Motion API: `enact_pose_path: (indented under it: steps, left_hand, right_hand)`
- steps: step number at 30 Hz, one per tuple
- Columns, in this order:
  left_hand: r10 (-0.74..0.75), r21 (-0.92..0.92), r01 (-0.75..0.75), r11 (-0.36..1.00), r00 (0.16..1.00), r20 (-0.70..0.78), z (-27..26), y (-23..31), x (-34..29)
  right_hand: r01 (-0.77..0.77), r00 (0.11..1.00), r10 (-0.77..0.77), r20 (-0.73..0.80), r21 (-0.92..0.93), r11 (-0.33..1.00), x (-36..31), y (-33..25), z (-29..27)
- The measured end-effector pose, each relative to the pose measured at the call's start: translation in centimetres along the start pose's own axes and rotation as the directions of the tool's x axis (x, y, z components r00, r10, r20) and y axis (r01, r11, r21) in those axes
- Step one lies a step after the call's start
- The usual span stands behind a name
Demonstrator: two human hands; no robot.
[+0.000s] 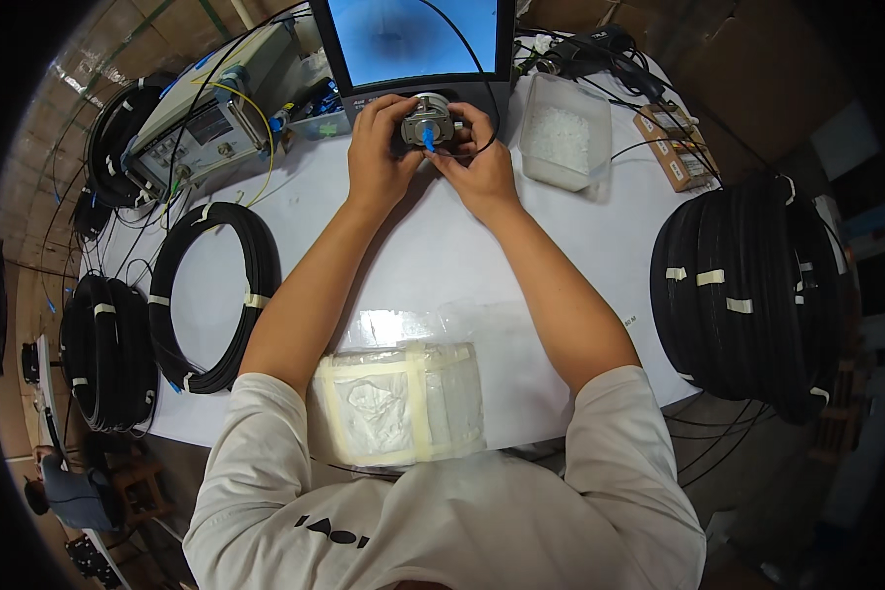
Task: Testing fiber optic cable connectivity using a light source and inspecting connector ends with a microscope.
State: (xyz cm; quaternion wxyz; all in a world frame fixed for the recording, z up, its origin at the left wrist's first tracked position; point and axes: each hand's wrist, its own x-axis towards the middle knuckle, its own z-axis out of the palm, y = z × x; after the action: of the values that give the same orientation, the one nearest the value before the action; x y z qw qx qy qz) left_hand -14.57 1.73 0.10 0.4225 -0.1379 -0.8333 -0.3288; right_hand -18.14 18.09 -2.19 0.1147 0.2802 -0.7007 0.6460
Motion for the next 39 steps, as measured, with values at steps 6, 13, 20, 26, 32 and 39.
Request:
enact_pose_path:
  steps: [6, 13, 20, 26, 32, 39]
  left_hand:
    - [-0.018, -0.013, 0.018, 1.0, 1.0, -0.018, 0.3, 0.0, 0.0]
    - [-0.022, 0.003, 0.022, 1.0, 0.999, 0.029, -0.5, 0.5, 0.1]
    - [-0.02, -0.02, 0.021, 1.0, 0.999, 0.042, -0.5, 0.1, 0.0]
    - [-0.031, -0.01, 0.031, 0.999, 0.999, 0.013, -0.2, 0.2, 0.0]
    - [-0.023, -0.008, 0.023, 1.0, 1.0, -0.019, 0.1, 0.2, 0.2]
    - [0.0, 0.002, 0.0, 1.0, 0.998, -0.065, 0.5, -0.2, 0.2]
  right_hand:
    - [-0.155, 0.982, 0.15, 0.113, 0.038, 0.987, 0.0, -0.3, -0.5]
    - [0.007, 1.0, -0.007, -0.014, -0.029, 1.0, -0.1, -0.2, 0.2]
    - [-0.056, 0.998, 0.057, 0.023, -0.035, 0.998, -0.2, -0.5, -0.1]
    - [-0.091, 0.993, 0.093, 0.068, -0.025, 0.996, -0.2, -1.0, -0.3]
    - [-0.057, 0.997, 0.058, 0.046, -0.014, 0.998, 0.0, -0.3, -0.1]
    - [-0.03, 0.999, 0.031, 0.035, -0.015, 0.999, 0.0, -0.5, -0.1]
